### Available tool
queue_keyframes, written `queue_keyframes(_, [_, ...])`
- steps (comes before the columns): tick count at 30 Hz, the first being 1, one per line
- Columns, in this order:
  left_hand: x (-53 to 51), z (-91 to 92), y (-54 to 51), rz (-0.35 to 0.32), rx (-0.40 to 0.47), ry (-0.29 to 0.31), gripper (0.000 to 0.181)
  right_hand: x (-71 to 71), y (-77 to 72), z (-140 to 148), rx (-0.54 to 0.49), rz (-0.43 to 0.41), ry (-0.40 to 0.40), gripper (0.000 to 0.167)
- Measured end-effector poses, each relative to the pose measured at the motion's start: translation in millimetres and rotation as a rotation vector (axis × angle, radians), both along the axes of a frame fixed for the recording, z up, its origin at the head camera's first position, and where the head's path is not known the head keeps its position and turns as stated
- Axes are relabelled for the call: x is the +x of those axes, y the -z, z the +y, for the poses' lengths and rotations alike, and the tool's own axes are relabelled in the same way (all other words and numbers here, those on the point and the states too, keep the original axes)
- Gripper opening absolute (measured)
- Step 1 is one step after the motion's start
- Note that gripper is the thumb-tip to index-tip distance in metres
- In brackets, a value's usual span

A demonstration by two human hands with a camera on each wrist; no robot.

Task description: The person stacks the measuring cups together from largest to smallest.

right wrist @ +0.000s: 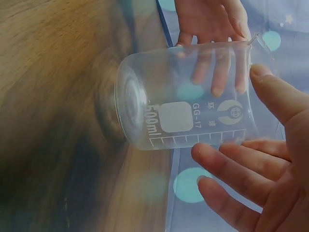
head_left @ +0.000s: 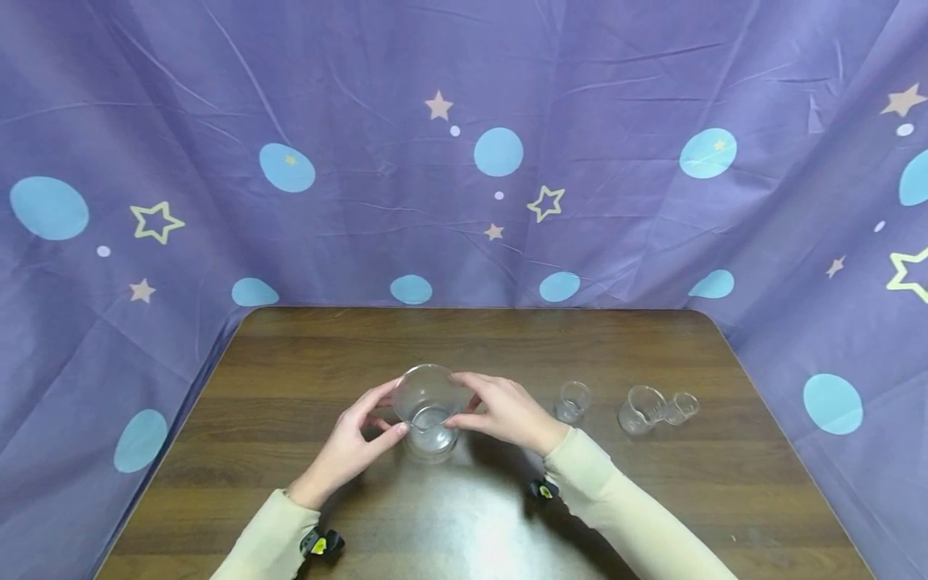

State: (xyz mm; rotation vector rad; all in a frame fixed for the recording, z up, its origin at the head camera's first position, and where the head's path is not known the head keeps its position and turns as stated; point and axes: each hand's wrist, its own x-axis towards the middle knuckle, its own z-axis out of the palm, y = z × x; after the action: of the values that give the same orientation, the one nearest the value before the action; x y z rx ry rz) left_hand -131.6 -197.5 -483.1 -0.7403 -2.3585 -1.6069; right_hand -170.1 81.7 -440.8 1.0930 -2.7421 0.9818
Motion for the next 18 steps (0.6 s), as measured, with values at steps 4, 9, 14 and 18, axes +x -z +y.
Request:
queue_keyframes(4, [-1.8,8.6,2.5,0.003,-0.004,-0.015,0.063,1.4,1.8,8.6,-0.010,-0.013,0.003,0.066])
queue_keyframes(9, [-4.9,19.2,6.8,0.015,0.003,-0.029,0.067,2.5,4.2,17.7,-0.035,-0.024,0.004,0.065])
queue_keyframes(14, [-7.5,28.8,9.2,-0.006,0.017,-0.025,0.069,2.2,6.7,26.5,-0.063,-0.052,-0.003,0.063])
queue_keyframes(18, [-8.5,35.5,11.1,-0.024,0.008,-0.017,0.071,3.0,9.0,33.8,-0.073,-0.074,-0.013,0.063])
